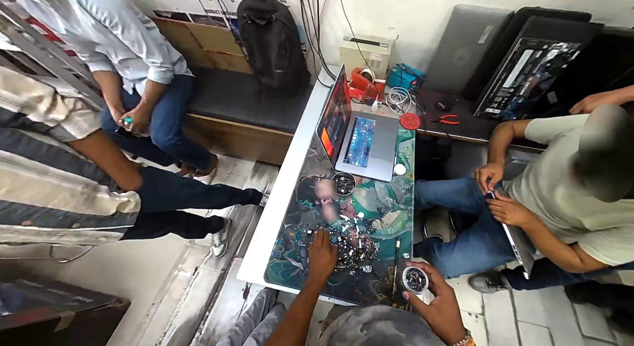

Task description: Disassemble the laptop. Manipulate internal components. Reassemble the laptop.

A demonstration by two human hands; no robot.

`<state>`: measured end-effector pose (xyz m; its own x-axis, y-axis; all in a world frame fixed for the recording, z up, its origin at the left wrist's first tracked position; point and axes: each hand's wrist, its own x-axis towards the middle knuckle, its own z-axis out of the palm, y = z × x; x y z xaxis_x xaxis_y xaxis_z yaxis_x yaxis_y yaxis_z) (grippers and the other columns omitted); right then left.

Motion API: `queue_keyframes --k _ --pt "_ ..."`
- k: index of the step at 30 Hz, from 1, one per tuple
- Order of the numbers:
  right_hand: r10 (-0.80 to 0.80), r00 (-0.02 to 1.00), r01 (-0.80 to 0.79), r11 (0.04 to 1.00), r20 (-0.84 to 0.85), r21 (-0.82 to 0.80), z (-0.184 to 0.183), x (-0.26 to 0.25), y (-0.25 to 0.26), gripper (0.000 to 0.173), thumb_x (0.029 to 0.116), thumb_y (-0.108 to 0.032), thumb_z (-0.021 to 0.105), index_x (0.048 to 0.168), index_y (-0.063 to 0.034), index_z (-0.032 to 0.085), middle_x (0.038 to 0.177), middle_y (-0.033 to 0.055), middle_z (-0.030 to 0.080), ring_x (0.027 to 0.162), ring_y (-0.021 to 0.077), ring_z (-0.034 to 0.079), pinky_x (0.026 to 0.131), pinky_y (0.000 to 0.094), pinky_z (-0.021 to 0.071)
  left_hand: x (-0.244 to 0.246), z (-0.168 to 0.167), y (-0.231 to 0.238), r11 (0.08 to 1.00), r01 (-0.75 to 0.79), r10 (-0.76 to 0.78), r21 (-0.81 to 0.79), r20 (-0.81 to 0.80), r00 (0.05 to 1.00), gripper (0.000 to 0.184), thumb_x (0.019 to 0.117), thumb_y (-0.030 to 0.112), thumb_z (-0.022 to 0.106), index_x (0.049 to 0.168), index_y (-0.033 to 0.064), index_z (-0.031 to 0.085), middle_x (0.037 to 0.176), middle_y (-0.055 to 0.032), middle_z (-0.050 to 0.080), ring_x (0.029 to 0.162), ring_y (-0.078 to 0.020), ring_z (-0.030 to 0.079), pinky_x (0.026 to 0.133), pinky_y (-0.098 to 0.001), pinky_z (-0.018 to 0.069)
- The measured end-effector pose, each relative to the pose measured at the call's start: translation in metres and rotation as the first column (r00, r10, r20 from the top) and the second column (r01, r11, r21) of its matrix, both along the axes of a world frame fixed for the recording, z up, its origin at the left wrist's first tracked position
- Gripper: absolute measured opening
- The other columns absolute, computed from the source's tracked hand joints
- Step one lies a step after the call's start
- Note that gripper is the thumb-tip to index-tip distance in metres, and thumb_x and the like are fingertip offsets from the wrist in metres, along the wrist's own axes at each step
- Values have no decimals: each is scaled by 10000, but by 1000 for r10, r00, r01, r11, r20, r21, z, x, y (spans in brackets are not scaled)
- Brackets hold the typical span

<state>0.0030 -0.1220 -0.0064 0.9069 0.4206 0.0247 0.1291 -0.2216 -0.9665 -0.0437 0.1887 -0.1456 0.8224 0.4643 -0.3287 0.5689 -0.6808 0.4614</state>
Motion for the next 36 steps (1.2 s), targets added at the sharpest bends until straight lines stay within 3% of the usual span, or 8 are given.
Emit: queue_keyframes --k 2,6,11,16,26,31,36 --pt "6 1000 -6 1000 5 3 0 0 2 606 725 -148 839 1272 13 635 1245 100 700 1094 177 702 914 327 618 4 -4 -6 996 92 -90 18 -83 992 653 1059 435 405 1614 102 325 1706 -108 227 1580 -296 195 1255 -543 194" --pt "16 1000 -16 1000 17 -11 1 1 4 604 731 -155 834 1277 8 633 1245 98 700 1098 170 700 921 321 613 0 -18 -29 968 251 -248 6 -131 960 751 1046 528 379 1639 88 242 1728 -98 145 1599 -286 109 1269 -575 108" --pt "6 1000 -6 1000 10 -31 -1 1 3 605 730 -154 836 1281 -4 637 1254 91 699 1099 166 701 916 321 617 -19 -25 -54 923 382 -371 48 -152 916 796 1034 553 363 1652 86 179 1736 -73 111 1601 -285 99 1268 -572 102" --pt "5 1000 -5 1000 9 -27 -4 0 2 612 726 -172 837 1279 -6 633 1249 85 701 1094 172 703 912 333 620 -49 -30 -60 904 424 -417 64 -91 904 782 1038 562 363 1652 106 199 1736 -54 123 1602 -272 97 1261 -605 91" --pt "15 1000 -15 999 2 -29 -6 -2 -1 616 730 -196 836 1282 -13 633 1244 80 705 1094 161 702 918 310 612 -61 -35 -25 945 262 -245 194 -107 964 818 1030 618 292 1641 79 231 1723 -64 186 1592 -290 154 1259 -598 113" --pt "3 1000 -3 1000 13 -21 -5 -2 -3 608 726 -192 834 1274 -18 636 1250 85 704 1107 166 700 927 313 610 -60 -36 -10 952 208 -182 225 -130 975 831 1023 643 273 1636 82 254 1721 -58 196 1596 -287 131 1263 -598 72" --pt "1 1000 0 1000 10 -31 -7 -4 -6 607 727 -186 833 1279 -26 637 1246 80 705 1100 160 701 917 307 612 -59 -36 -11 948 163 -133 274 -124 983 879 1005 660 292 1627 41 255 1713 -125 199 1590 -302 161 1265 -586 86"
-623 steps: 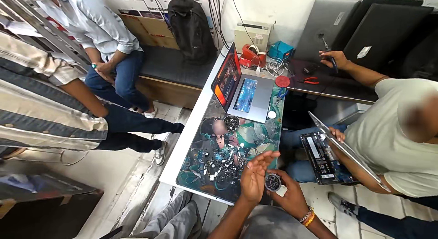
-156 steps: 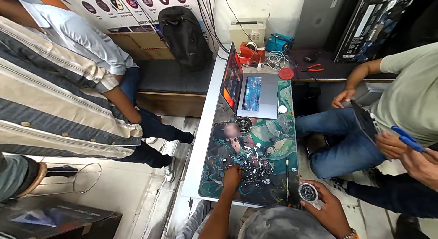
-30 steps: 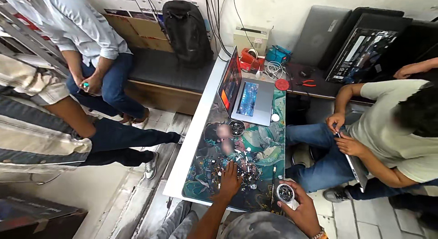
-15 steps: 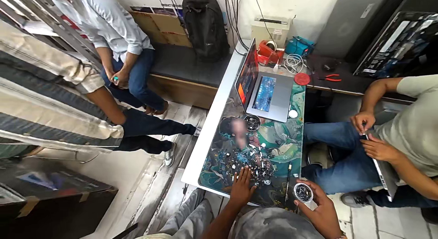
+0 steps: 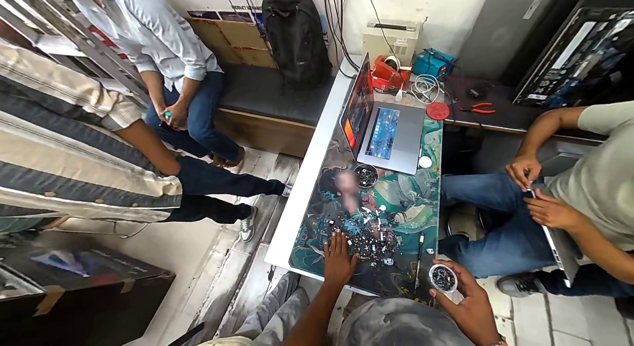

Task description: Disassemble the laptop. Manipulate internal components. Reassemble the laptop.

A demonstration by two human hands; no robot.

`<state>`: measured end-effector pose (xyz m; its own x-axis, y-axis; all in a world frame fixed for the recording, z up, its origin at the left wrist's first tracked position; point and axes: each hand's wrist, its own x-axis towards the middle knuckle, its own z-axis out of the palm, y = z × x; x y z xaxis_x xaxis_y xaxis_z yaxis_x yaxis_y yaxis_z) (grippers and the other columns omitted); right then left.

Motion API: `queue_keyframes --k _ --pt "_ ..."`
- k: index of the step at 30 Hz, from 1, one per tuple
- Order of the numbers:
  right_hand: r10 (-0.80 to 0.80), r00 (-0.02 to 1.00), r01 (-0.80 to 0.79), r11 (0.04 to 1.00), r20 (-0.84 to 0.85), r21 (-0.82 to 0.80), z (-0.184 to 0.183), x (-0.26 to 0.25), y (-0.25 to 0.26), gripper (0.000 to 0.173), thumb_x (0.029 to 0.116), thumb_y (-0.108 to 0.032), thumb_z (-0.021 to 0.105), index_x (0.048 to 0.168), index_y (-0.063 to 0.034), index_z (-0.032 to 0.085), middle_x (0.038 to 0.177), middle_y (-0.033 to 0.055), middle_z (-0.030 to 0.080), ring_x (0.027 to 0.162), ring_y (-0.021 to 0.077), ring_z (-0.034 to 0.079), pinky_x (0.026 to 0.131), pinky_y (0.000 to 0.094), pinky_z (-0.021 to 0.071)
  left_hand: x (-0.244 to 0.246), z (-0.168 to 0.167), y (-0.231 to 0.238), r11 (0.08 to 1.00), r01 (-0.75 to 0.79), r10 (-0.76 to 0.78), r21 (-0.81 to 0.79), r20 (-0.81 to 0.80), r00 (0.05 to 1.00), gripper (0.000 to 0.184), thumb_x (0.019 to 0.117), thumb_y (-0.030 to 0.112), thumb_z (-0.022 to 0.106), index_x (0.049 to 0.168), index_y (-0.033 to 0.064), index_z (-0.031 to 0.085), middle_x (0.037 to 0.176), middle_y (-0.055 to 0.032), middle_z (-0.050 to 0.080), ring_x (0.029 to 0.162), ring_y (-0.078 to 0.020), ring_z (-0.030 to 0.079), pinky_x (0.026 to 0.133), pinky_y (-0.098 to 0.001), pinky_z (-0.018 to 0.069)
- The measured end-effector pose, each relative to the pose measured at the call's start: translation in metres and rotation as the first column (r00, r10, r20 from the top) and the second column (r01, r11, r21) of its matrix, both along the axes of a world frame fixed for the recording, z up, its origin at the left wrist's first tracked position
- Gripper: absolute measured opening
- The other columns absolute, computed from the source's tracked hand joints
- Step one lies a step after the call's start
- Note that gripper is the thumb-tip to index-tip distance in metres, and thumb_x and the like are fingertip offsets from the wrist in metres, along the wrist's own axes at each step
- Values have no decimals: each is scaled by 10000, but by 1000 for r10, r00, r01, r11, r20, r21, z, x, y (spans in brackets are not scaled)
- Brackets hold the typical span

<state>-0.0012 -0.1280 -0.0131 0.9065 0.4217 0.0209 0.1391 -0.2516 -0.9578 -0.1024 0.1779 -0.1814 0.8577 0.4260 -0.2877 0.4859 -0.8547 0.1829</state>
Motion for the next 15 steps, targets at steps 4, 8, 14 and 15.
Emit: queue_keyframes --k 4,8,14,15 --pt "2 1000 -2 1000 -4 -2 -2 -1 -1 606 727 -180 833 1277 -20 635 1248 81 706 1104 164 701 921 306 611 0 -3 -19 992 117 -116 -42 32 993 879 1013 664 287 1630 41 241 1715 -110 198 1587 -306 173 1254 -614 113" --pt "7 1000 -7 1000 -7 0 -3 -1 -1 611 727 -177 837 1277 -13 629 1246 88 704 1091 169 705 910 314 616 6 -2 -40 981 170 -168 -93 26 985 858 1021 647 287 1634 49 235 1719 -95 189 1591 -289 159 1257 -617 90" --pt "2 1000 -2 1000 -10 -20 -1 0 -5 621 726 -178 842 1285 -14 624 1252 88 703 1090 170 707 906 321 618 33 12 -43 986 127 -112 -109 133 985 582 1048 375 355 1580 145 413 1691 -54 293 1575 -262 227 1246 -629 134" --pt "2 1000 -2 1000 -11 -15 -1 0 -5 617 728 -176 842 1283 -15 626 1251 88 704 1092 174 707 907 325 619 40 16 -41 987 115 -99 -115 140 985 521 1052 334 368 1533 174 487 1682 -53 314 1569 -265 245 1244 -629 147"
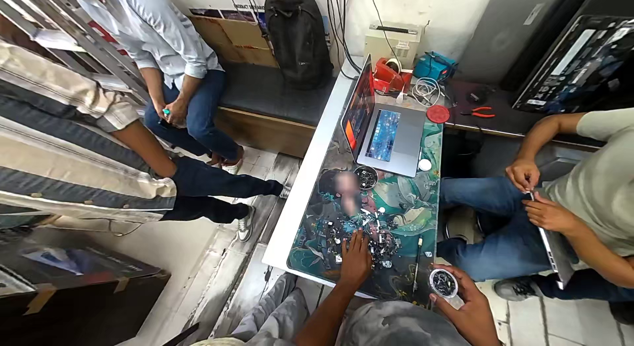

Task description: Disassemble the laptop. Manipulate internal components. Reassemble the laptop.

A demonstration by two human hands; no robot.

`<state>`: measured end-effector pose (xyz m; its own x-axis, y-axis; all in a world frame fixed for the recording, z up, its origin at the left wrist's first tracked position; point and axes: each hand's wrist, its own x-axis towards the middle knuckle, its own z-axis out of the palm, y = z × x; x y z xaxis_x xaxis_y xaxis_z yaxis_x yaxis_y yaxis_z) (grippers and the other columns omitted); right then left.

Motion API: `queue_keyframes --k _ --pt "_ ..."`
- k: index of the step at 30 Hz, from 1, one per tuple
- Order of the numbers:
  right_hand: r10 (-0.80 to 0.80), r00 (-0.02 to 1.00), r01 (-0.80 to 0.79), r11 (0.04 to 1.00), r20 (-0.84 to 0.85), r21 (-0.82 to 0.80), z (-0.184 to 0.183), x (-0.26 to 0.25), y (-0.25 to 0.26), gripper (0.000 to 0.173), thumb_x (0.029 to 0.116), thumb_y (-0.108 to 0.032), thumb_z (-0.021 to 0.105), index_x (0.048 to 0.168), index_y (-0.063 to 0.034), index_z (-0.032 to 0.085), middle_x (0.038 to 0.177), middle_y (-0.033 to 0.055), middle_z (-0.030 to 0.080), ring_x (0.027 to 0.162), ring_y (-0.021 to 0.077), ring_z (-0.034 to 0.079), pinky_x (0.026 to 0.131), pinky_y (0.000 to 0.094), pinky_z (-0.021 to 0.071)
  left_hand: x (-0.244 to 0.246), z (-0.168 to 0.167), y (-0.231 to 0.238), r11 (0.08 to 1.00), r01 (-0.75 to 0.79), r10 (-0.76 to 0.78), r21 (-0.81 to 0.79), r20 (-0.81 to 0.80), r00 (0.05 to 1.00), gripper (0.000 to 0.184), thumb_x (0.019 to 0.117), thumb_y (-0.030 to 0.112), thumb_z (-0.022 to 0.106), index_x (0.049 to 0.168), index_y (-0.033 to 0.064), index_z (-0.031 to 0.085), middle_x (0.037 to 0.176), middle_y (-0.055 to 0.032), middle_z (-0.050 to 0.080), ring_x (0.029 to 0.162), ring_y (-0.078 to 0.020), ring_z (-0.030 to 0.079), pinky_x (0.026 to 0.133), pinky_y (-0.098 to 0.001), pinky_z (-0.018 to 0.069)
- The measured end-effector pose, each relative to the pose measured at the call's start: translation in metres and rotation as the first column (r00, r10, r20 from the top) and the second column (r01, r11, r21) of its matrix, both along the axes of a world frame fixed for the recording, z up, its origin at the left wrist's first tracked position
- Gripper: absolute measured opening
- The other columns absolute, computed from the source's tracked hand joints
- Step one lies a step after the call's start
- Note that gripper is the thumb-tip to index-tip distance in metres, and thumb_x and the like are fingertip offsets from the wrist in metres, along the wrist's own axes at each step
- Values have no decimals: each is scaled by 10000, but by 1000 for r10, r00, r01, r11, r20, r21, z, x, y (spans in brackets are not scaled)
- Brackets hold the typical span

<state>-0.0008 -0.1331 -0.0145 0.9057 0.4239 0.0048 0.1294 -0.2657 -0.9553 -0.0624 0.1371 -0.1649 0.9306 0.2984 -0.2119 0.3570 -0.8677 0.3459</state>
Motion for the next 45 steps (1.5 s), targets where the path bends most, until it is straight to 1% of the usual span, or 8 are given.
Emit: queue_keyframes --k 2,6,9,22,26,28,30,45 --pt "2 1000 -2 1000 3 7 -2 0 -1 611 733 -186 840 1279 -15 626 1250 90 705 1089 181 707 907 332 619 10 5 7 1000 19 -19 -17 -40 999 470 1075 339 342 1489 242 540 1692 -25 291 1578 -259 210 1251 -616 130" --pt "-8 1000 8 1000 4 6 0 0 -1 618 729 -192 842 1282 -18 627 1252 85 705 1093 178 706 907 324 618 9 -7 15 982 185 -189 -40 -117 975 597 1092 486 255 1626 228 322 1728 22 178 1602 -251 98 1253 -636 62" --pt "-30 1000 30 999 1 21 0 -2 -2 616 728 -181 842 1280 -13 625 1249 92 703 1098 186 704 914 328 618 -2 -10 18 981 189 -192 -37 -176 965 703 1066 575 233 1654 189 229 1735 23 143 1604 -263 81 1247 -647 32" --pt "-31 999 31 999 -9 10 -1 -3 -2 609 721 -179 838 1271 -17 634 1241 81 707 1069 165 713 890 312 623 0 -6 38 999 20 -13 40 -164 986 713 1055 584 228 1648 189 255 1733 19 151 1605 -244 70 1257 -608 50" --pt "-29 1000 29 1000 1 8 0 -2 -4 612 732 -195 837 1276 -9 628 1250 94 703 1072 177 712 886 329 625 9 -4 37 998 -55 54 -7 -127 990 573 1084 452 272 1587 215 411 1723 10 197 1598 -259 118 1257 -601 95" --pt "-35 999 35 999 -2 16 -1 -2 -5 609 720 -165 841 1270 -7 635 1249 98 702 1072 180 713 882 329 629 15 -1 37 997 -60 57 -41 -69 996 436 1084 351 348 1398 225 622 1689 -2 296 1578 -272 203 1250 -564 185" --pt "-32 999 32 999 -3 14 -1 -2 -6 612 715 -146 843 1271 -3 630 1245 96 701 1061 174 715 881 324 628 23 3 35 997 -44 41 -71 -39 998 371 1071 297 410 1264 213 715 1656 -20 364 1558 -278 259 1242 -544 231" --pt "-58 998 58 998 -7 11 3 -1 -10 605 719 -134 847 1276 -27 634 1235 75 708 1032 160 723 864 309 631 63 14 31 999 24 -27 -44 -85 996 266 1015 263 571 1182 179 760 1635 -16 395 1558 -257 247 1250 -533 215"
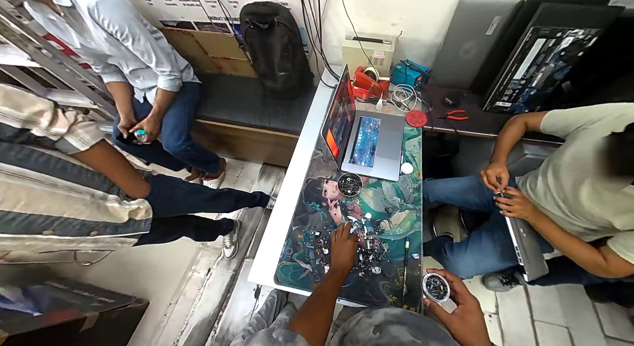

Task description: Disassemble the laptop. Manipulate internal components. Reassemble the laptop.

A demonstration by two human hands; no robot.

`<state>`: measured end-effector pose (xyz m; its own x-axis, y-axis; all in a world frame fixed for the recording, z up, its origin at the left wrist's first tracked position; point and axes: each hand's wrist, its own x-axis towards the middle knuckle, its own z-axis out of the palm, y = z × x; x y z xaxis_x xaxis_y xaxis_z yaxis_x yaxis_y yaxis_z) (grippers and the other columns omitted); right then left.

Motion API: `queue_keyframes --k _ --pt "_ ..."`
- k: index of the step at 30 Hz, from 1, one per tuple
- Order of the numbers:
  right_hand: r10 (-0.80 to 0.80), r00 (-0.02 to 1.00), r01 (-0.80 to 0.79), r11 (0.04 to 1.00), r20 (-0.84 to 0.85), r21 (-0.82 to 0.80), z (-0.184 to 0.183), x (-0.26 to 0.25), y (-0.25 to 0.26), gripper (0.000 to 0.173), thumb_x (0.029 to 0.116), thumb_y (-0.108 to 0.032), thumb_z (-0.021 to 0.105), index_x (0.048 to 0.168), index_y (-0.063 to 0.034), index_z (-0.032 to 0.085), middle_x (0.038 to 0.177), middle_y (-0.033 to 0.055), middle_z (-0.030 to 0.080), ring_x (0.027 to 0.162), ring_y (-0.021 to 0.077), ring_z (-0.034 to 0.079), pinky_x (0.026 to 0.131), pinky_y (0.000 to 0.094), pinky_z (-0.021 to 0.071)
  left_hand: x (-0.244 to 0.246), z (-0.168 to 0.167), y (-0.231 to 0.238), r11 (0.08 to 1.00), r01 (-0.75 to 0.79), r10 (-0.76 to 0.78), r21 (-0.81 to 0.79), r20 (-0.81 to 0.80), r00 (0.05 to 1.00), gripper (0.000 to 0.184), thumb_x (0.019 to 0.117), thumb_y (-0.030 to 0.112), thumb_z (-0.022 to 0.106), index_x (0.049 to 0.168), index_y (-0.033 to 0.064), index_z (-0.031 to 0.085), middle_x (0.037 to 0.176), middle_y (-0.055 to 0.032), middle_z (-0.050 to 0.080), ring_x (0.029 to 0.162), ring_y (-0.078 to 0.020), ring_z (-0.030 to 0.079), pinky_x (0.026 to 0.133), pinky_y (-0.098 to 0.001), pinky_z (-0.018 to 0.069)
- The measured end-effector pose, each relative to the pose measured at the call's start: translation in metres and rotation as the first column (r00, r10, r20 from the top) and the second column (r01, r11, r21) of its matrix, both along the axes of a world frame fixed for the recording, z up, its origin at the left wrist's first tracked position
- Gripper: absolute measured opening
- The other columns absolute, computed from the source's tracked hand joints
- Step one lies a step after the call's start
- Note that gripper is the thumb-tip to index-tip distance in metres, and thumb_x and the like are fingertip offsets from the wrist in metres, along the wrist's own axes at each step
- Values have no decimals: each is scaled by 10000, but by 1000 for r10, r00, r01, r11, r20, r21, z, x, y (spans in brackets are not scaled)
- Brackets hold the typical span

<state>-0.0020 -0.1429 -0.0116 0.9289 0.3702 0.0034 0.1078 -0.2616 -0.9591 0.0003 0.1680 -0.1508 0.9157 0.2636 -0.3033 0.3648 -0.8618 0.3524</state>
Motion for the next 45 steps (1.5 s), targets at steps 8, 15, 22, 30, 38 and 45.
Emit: queue_keyframes --k 8,15,22,30,38,45 --pt "0 1000 0 1000 4 -8 -3 -1 -3 614 722 -156 849 1283 -34 632 1231 67 710 1027 159 724 860 306 631 9 2 -3 992 112 -113 55 12 994 224 1005 152 585 1142 117 759 1616 -47 423 1550 -278 273 1246 -586 211" --pt "-7 1000 7 1000 6 -6 -1 -1 0 618 719 -162 848 1283 -34 629 1212 61 718 1006 141 727 846 298 632 13 -3 -10 971 210 -199 112 -103 975 355 1028 75 472 1339 32 636 1674 -86 317 1580 -280 192 1252 -599 168" --pt "-6 1000 6 1000 -9 -18 -1 -4 -1 624 713 -123 846 1285 -15 622 1223 71 712 1018 138 723 862 306 628 1 1 -9 998 -54 52 36 46 998 413 1066 246 393 1288 20 658 1495 -139 540 1450 -325 435 1214 -597 250" --pt "24 1000 -23 1000 -8 6 -6 -2 6 622 714 -135 851 1280 -13 624 1228 69 714 1051 149 720 882 312 629 5 19 3 978 -154 140 -143 -104 985 400 1067 249 388 1264 -3 627 1202 -193 694 1217 -346 624 1128 -512 409" --pt "2 1000 -2 1000 -26 -5 -5 -4 3 628 712 -126 848 1286 -12 622 1234 76 712 1054 153 719 885 317 627 1 13 8 940 -204 184 -273 -99 978 372 1052 185 434 1312 80 679 1268 -147 698 1237 -300 637 1101 -475 472" --pt "12 1000 -12 1000 -12 15 -10 -3 6 615 710 -136 844 1274 -13 630 1242 82 708 1076 162 713 892 326 626 -3 11 10 862 -329 330 -384 -68 942 309 1054 137 459 1201 64 721 1199 -134 721 1150 -266 680 1050 -473 512"
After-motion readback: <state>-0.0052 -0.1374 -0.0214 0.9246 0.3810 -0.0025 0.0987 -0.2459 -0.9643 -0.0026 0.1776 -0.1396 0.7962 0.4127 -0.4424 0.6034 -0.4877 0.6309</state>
